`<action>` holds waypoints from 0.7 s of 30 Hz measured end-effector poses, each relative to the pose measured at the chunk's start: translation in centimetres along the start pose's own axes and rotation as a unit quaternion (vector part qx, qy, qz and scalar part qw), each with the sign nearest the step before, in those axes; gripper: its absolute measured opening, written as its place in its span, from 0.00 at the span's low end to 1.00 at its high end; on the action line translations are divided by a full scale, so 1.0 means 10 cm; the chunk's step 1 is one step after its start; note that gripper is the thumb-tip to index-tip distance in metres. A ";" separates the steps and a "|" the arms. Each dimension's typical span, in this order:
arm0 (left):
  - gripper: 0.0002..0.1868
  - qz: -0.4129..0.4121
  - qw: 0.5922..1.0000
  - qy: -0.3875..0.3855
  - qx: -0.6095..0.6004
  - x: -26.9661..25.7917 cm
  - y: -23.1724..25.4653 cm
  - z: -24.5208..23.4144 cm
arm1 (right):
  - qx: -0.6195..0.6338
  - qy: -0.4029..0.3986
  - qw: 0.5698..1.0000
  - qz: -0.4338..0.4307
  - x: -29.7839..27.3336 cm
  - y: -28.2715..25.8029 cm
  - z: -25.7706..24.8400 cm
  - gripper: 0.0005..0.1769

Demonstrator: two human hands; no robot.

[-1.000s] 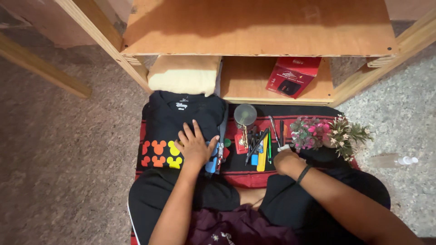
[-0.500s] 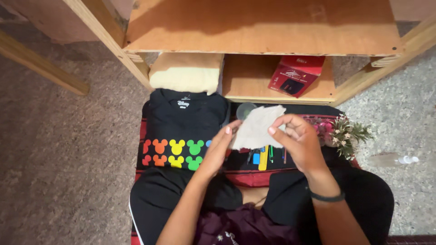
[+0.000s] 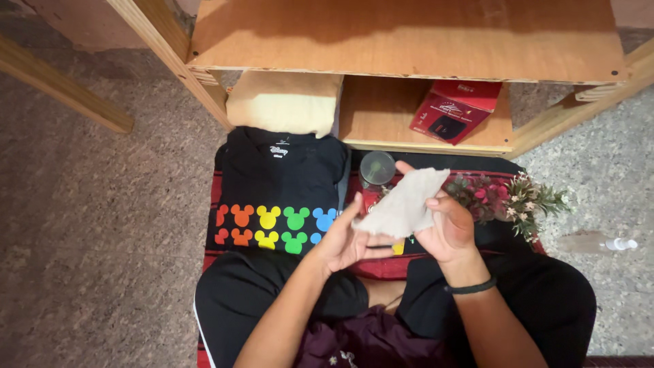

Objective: The person folds several pieces of clothing, including a red shirt, denim shorts, and a black t-shirt, then places them on a wooden shelf. They then remove various items from the shelf, wipe the surface with a cloth, and return the items.

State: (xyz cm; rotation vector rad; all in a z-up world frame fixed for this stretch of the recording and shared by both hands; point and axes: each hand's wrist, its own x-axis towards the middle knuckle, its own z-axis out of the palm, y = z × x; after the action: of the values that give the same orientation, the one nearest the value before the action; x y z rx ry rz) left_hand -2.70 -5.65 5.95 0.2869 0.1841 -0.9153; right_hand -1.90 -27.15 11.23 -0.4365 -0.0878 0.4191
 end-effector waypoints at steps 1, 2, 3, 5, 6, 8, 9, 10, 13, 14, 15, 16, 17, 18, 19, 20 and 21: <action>0.37 0.006 0.999 0.002 0.034 0.00 0.00 -0.05 | 0.010 -0.017 1.000 0.014 0.00 0.01 -0.02 0.42; 0.33 0.012 0.998 0.004 0.069 0.00 0.02 -0.10 | -0.028 0.016 0.999 0.016 0.02 0.01 -0.05 0.39; 0.29 0.018 0.994 0.005 0.104 -0.01 0.05 -0.14 | -0.065 0.048 0.997 0.018 0.04 0.01 -0.08 0.35; 0.27 0.095 0.978 -0.007 0.185 -0.03 0.14 -0.18 | -0.116 0.093 0.989 0.022 0.03 0.01 -0.12 0.30; 0.26 0.134 0.965 -0.013 0.225 -0.05 0.18 -0.16 | -0.130 0.104 0.986 0.027 0.04 -0.01 -0.14 0.28; 0.25 0.120 0.974 0.022 0.193 -0.11 0.23 -0.11 | -0.136 0.110 0.984 0.032 0.04 -0.02 -0.15 0.25; 0.24 0.113 0.977 0.039 0.177 -0.14 0.24 -0.09 | -0.128 0.104 0.986 0.033 0.05 -0.03 -0.17 0.24; 0.24 0.095 0.978 0.043 0.182 -0.17 0.22 -0.09 | -0.119 0.101 0.987 0.035 0.03 -0.02 -0.18 0.24; 0.22 0.040 0.980 0.023 0.193 -0.17 0.17 -0.15 | -0.105 0.082 0.990 0.034 0.00 -0.01 -0.21 0.23; 0.22 0.021 0.981 -0.003 0.192 -0.18 0.15 -0.18 | -0.091 0.094 0.991 0.033 -0.01 -0.02 -0.21 0.23; 0.22 0.003 0.981 -0.028 0.190 -0.19 0.14 -0.20 | -0.076 0.106 0.991 0.033 -0.03 -0.03 -0.22 0.23; 0.23 0.004 0.980 -0.023 0.200 -0.19 0.15 -0.20 | -0.062 0.116 0.991 0.032 -0.03 -0.04 -0.22 0.23; 0.24 0.005 0.978 -0.017 0.209 -0.21 0.16 -0.17 | -0.068 0.107 0.991 0.031 -0.02 -0.06 -0.22 0.22; 0.25 0.004 0.976 -0.011 0.218 -0.23 0.16 -0.12 | -0.074 0.099 0.992 0.030 -0.04 -0.09 -0.21 0.22; 0.25 0.033 0.977 0.006 0.210 -0.25 0.16 -0.06 | -0.080 0.091 0.992 0.028 -0.04 -0.11 -0.20 0.22; 0.26 0.063 0.977 0.022 0.204 -0.26 0.18 0.02 | -0.083 0.088 0.992 0.017 -0.02 -0.13 -0.19 0.22; 0.26 0.092 0.975 0.037 0.196 -0.27 0.20 0.10 | -0.087 0.085 0.993 0.005 0.00 -0.14 -0.18 0.22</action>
State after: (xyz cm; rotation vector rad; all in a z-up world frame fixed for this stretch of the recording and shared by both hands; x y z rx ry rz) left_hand -2.63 -2.79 7.98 0.6949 0.0420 -0.7517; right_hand -1.06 -28.99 10.22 -0.6426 0.0446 0.3848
